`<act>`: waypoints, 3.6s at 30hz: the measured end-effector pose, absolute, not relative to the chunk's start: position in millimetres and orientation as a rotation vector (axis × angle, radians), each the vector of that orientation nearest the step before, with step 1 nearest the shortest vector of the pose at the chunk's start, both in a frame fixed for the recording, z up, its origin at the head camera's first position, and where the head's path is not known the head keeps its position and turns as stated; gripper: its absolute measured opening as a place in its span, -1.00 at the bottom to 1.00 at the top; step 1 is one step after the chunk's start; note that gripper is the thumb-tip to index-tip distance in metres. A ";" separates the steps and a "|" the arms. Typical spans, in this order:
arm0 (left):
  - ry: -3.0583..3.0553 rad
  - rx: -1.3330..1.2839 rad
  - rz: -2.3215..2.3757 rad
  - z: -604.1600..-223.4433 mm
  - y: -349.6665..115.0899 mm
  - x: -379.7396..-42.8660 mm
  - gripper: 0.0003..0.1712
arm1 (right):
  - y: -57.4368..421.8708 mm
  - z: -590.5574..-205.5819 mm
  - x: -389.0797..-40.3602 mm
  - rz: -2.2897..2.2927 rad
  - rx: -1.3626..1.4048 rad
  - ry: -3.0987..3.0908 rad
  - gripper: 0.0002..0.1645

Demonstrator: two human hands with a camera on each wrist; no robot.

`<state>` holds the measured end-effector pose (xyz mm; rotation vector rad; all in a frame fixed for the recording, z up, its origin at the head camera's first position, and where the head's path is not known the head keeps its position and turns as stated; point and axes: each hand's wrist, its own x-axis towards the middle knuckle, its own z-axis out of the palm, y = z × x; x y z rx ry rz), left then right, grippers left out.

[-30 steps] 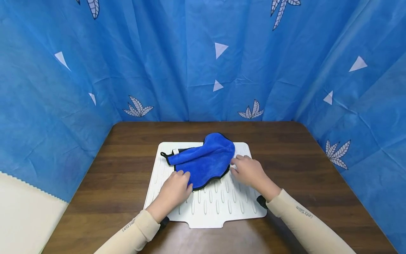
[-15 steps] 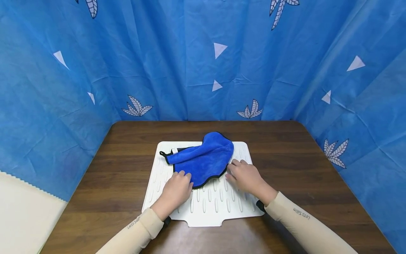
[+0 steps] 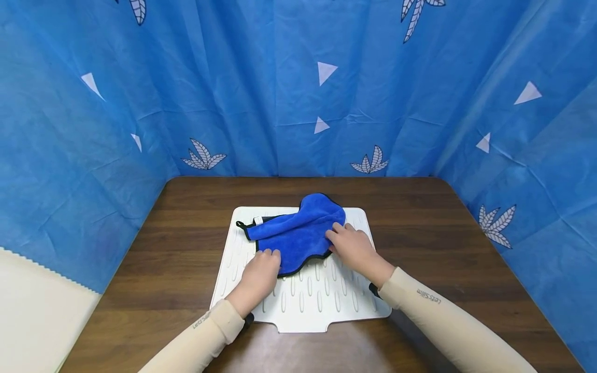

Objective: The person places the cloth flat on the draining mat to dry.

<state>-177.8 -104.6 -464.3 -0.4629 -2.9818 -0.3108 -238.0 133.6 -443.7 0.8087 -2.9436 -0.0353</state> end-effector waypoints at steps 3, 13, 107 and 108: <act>-2.972 -0.482 -0.297 -466.2 -104.7 -179.4 -0.95 | 133.2 -444.8 -239.4 -0.066 0.838 -2.951 -0.76; -2.980 -0.517 -0.280 -462.0 -109.7 -179.2 -0.89 | 140.4 -431.6 -232.2 -0.118 0.966 -2.859 -0.92; -2.984 -0.718 -0.332 -439.4 -138.9 -171.9 -0.74 | 166.5 -416.3 -186.6 -0.009 1.016 -2.935 -0.65; -2.951 -0.725 -0.330 -440.8 -137.7 -173.7 -0.69 | 166.3 -416.5 -189.3 0.007 1.005 -2.947 -0.57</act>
